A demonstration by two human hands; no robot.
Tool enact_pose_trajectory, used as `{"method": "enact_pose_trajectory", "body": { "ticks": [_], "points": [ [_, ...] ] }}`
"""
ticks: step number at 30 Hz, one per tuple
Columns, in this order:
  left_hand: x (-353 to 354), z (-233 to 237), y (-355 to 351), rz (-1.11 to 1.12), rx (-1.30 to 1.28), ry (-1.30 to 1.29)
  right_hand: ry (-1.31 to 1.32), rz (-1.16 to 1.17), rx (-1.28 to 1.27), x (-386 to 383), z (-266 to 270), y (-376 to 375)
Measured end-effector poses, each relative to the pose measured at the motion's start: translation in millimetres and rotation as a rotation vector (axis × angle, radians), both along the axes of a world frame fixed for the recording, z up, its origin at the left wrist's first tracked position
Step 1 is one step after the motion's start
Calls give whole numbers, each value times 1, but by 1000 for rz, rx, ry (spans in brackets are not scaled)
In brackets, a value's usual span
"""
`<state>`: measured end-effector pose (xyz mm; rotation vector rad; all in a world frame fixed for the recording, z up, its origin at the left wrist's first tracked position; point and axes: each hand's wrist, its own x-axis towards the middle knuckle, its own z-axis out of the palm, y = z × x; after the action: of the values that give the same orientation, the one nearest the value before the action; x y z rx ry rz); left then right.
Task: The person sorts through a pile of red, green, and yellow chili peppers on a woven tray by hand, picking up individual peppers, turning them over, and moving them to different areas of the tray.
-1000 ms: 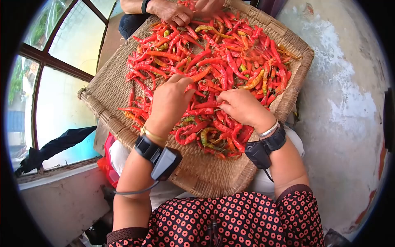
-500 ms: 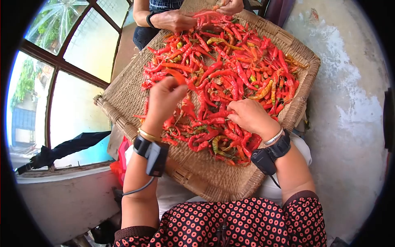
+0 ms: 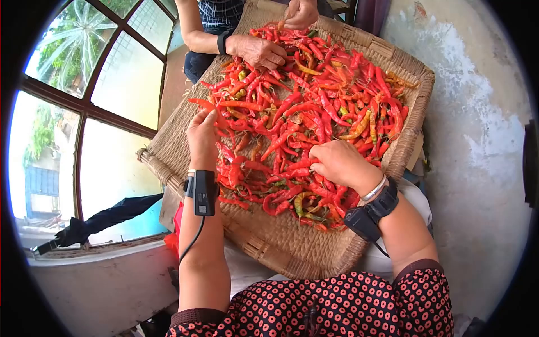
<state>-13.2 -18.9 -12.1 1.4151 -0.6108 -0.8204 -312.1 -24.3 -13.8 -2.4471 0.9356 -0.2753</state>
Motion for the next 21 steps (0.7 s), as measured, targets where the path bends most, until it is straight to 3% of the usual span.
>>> {"method": "enact_pose_trajectory", "body": {
  "ticks": [3,5,7,9,10,11,12,14,15,21],
  "points": [
    [5,6,-8,-48,-16,54,14,-11,5,1,3,1],
    [6,14,-20,-11,-204,205,15,-6,0,0,5,2],
    [-2,7,-33,93,-233,184,14,1,-14,0,6,2],
    [-2,-21,-44,187,-255,-849,17,4,-1,0,7,1],
    [-24,-17,-38,2,-203,-910,16,3,-3,1,8,2],
    [-65,13,-24,-232,6,-842,39,1,1,2,9,2],
    [-71,2,-31,-381,-75,-1166,62,0,4,3,10,3],
    [-99,-6,-34,-399,-103,-1254,65,8,1,3,5,4],
    [-110,-1,-34,-430,11,-1294,63,12,-3,4,3,4],
    [-112,-7,-35,-570,170,-1454,55,-7,-2,0,7,2]
  ]
}}
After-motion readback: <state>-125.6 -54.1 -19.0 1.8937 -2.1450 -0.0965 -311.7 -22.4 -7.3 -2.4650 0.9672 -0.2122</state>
